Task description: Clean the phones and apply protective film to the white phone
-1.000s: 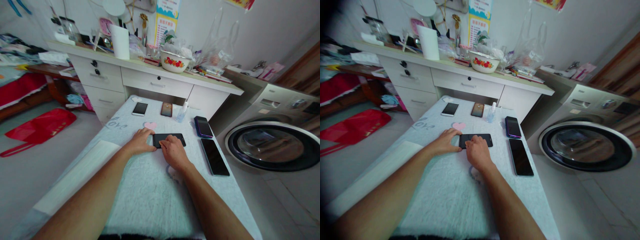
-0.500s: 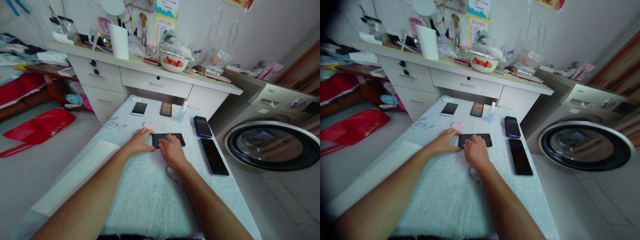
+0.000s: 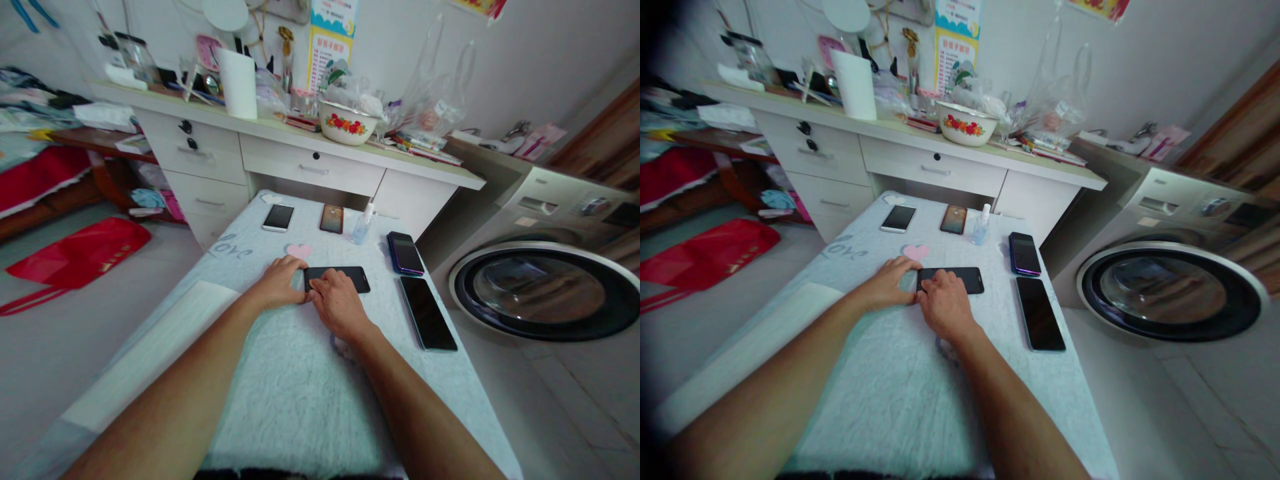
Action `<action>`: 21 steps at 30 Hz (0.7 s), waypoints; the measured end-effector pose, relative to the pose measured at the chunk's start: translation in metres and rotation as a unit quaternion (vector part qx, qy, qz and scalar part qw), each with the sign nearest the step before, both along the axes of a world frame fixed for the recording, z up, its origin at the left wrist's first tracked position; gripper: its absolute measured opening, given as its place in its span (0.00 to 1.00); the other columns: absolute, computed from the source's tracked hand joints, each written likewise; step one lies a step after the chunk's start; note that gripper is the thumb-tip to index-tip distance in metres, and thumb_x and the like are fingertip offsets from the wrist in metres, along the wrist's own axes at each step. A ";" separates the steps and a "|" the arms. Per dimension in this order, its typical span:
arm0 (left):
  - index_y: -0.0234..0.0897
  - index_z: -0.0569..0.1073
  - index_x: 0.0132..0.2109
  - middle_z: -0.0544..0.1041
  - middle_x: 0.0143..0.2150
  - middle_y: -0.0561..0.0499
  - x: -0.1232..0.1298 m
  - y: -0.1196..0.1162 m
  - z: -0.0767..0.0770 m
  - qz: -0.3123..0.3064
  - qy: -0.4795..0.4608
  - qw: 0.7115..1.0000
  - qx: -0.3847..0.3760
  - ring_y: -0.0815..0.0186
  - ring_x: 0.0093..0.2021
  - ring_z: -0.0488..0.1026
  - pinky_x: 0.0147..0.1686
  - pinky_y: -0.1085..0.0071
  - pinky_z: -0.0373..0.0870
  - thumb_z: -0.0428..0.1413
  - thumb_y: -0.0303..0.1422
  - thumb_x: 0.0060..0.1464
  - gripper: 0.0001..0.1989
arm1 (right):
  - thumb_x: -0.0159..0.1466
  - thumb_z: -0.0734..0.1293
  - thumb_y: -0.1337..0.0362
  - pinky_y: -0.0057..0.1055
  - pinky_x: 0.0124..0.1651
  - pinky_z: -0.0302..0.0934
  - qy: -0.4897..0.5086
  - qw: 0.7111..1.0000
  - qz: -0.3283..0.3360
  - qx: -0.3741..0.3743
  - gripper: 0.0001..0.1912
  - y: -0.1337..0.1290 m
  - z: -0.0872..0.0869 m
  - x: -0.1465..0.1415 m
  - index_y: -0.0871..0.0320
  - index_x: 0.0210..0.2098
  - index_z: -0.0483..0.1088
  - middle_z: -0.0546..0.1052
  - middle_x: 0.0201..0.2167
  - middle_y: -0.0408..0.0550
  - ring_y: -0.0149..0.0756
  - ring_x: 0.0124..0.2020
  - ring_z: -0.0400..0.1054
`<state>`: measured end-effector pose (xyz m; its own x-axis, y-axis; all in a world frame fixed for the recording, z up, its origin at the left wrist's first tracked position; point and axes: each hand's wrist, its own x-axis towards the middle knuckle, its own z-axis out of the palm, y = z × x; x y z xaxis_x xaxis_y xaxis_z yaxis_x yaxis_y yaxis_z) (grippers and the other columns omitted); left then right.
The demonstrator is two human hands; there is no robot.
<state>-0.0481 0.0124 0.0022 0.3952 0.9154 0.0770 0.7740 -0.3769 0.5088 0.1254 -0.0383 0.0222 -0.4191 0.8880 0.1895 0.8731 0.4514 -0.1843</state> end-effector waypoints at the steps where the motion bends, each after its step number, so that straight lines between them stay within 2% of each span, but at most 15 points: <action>1: 0.37 0.68 0.51 0.68 0.53 0.44 0.000 0.000 0.001 -0.001 0.000 1.000 -0.001 0.52 0.54 0.64 0.54 0.59 0.61 0.61 0.41 0.39 0.30 | 0.68 0.59 0.59 0.34 0.44 0.53 -0.001 1.000 -0.004 0.001 0.14 0.000 0.000 0.001 0.55 0.44 0.73 0.69 0.39 0.50 0.39 0.41 0.60; 10: 0.40 0.68 0.51 0.68 0.52 0.46 0.000 -0.002 0.003 0.002 -0.005 1.000 -0.007 0.51 0.54 0.64 0.53 0.57 0.62 0.62 0.42 0.38 0.31 | 0.69 0.57 0.60 0.34 0.44 0.53 -0.002 1.000 -0.023 0.014 0.15 0.003 -0.001 0.008 0.55 0.46 0.73 0.69 0.39 0.50 0.39 0.41 0.61; 21: 0.39 0.68 0.51 0.68 0.52 0.45 0.000 -0.003 0.004 0.000 -0.011 1.000 -0.010 0.51 0.54 0.64 0.54 0.58 0.61 0.63 0.41 0.37 0.31 | 0.69 0.57 0.61 0.34 0.47 0.53 -0.005 1.000 -0.027 -0.001 0.15 0.002 0.001 0.008 0.56 0.48 0.72 0.69 0.40 0.51 0.38 0.42 0.61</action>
